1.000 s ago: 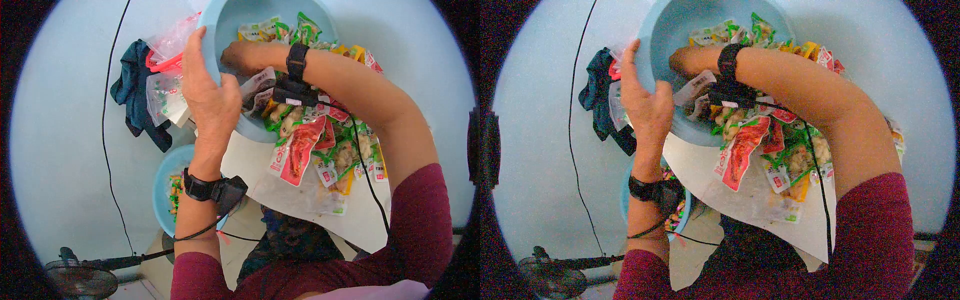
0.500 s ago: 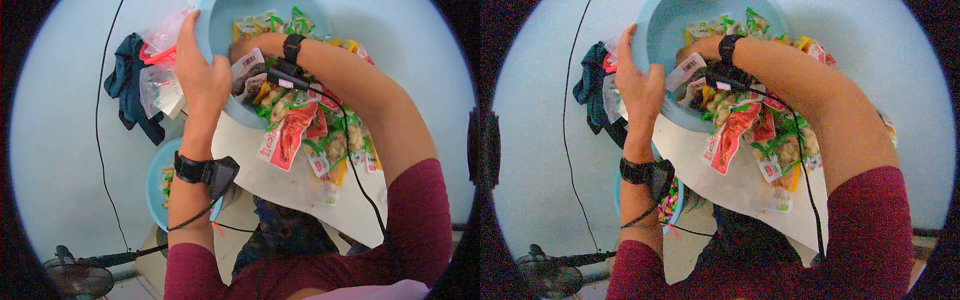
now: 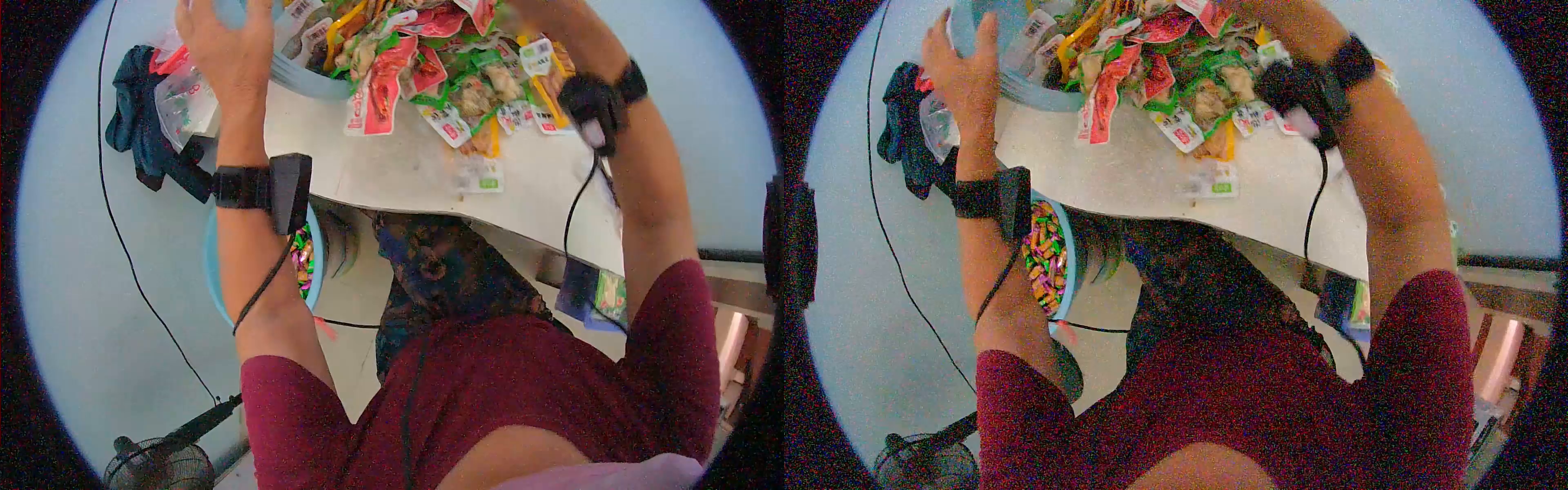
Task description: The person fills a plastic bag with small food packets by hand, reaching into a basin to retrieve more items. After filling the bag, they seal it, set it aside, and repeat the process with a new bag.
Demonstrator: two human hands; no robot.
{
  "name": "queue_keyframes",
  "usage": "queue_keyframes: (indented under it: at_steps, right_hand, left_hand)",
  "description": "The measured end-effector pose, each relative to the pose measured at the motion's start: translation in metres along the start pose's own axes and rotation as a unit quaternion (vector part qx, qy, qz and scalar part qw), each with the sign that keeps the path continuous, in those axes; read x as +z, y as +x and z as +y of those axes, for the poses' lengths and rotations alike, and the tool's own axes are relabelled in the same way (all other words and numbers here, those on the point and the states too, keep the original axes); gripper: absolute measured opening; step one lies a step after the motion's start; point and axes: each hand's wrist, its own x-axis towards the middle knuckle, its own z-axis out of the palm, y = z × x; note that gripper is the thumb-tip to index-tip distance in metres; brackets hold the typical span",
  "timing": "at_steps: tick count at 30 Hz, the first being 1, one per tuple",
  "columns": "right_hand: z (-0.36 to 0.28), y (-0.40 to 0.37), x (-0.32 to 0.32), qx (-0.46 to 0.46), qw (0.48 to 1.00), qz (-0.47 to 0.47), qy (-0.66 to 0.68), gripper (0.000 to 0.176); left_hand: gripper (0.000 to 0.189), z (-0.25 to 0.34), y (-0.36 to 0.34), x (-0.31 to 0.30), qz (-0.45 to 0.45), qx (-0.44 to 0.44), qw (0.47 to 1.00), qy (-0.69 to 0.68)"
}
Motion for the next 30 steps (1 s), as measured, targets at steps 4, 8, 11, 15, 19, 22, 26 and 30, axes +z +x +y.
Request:
queue_keyframes:
  at_steps: [4,8,11,15,19,22,26,30]
  right_hand:
    - [0.010,-0.079,0.006,0.005,0.998,0.050,0.037,0.021]
    - [0.047,-0.132,0.018,0.052,0.996,0.009,-0.067,0.021]
    - [0.044,-0.162,0.043,0.020,0.996,0.012,-0.087,0.022]
    - [0.067,-0.187,0.071,-0.156,0.938,-0.080,-0.299,0.035]
    - [0.080,-0.192,0.074,-0.055,0.941,-0.122,-0.310,0.033]
    - [0.085,-0.193,0.064,-0.071,0.963,-0.084,-0.248,0.024]
    - [0.090,-0.190,0.053,-0.051,0.992,0.025,-0.114,0.018]
    - [0.086,-0.190,0.040,0.101,0.992,0.061,0.050,0.019]
  left_hand:
    - [0.057,0.012,-0.028,-0.014,0.009,-0.135,0.979,-0.151]
    - [0.052,0.044,-0.079,-0.039,-0.004,-0.242,0.948,-0.207]
    - [0.046,0.062,-0.131,-0.065,-0.052,-0.321,0.930,-0.173]
    - [0.043,0.074,-0.198,-0.088,-0.218,-0.389,0.883,-0.147]
    - [0.042,0.092,-0.210,-0.100,-0.269,-0.275,0.912,-0.141]
    - [0.044,0.107,-0.203,-0.102,-0.277,-0.249,0.918,-0.137]
    - [0.047,0.125,-0.196,-0.096,-0.282,-0.194,0.928,-0.149]
    - [0.037,0.122,-0.211,-0.088,-0.268,-0.157,0.935,-0.169]
